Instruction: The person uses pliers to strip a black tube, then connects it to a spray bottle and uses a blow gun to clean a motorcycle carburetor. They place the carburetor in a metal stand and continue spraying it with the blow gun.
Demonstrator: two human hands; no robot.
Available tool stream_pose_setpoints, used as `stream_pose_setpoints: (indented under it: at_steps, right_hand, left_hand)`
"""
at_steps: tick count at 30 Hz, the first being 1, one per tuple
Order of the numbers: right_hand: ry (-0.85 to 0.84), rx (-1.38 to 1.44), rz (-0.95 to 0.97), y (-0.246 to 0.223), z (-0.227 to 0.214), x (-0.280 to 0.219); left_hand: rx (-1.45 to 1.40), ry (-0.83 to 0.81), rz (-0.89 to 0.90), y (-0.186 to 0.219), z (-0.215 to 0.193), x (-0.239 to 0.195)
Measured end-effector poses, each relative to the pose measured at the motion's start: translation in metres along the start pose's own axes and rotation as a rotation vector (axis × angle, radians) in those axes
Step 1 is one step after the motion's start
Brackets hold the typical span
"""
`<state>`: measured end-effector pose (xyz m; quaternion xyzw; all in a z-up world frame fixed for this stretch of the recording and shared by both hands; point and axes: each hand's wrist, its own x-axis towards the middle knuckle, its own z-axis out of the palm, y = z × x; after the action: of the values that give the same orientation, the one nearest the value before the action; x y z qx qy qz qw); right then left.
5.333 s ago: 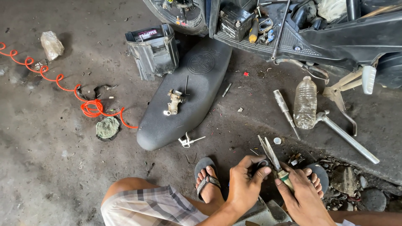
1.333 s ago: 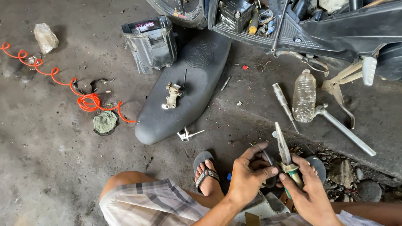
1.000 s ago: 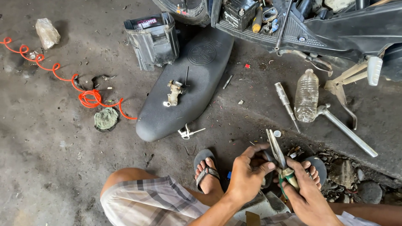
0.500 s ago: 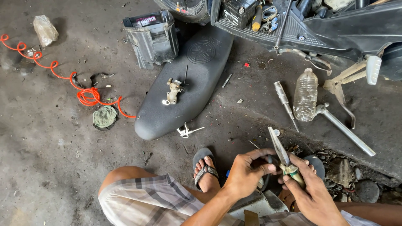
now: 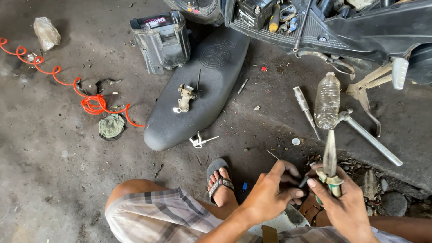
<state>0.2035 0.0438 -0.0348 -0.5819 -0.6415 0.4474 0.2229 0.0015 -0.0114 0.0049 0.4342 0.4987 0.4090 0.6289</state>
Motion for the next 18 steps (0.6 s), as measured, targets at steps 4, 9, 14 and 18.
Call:
stream_pose_setpoints:
  at_steps: [4, 9, 14, 18]
  right_hand:
    - [-0.018, 0.244, 0.089, 0.001, -0.001, 0.002]
    - [0.025, 0.585, 0.326, -0.013, -0.006, 0.008]
    - [-0.083, 0.866, 0.458, 0.012, -0.006, 0.015]
    - [-0.134, 0.909, 0.664, 0.011, -0.001, 0.013]
  left_hand:
    - [0.154, 0.012, 0.005, -0.003, -0.002, 0.001]
    - [0.269, -0.097, 0.089, -0.005, -0.004, 0.003]
    - [0.382, 0.083, 0.449, -0.027, 0.002, 0.009]
    - [0.226, 0.126, 0.523, -0.033, 0.008, 0.006]
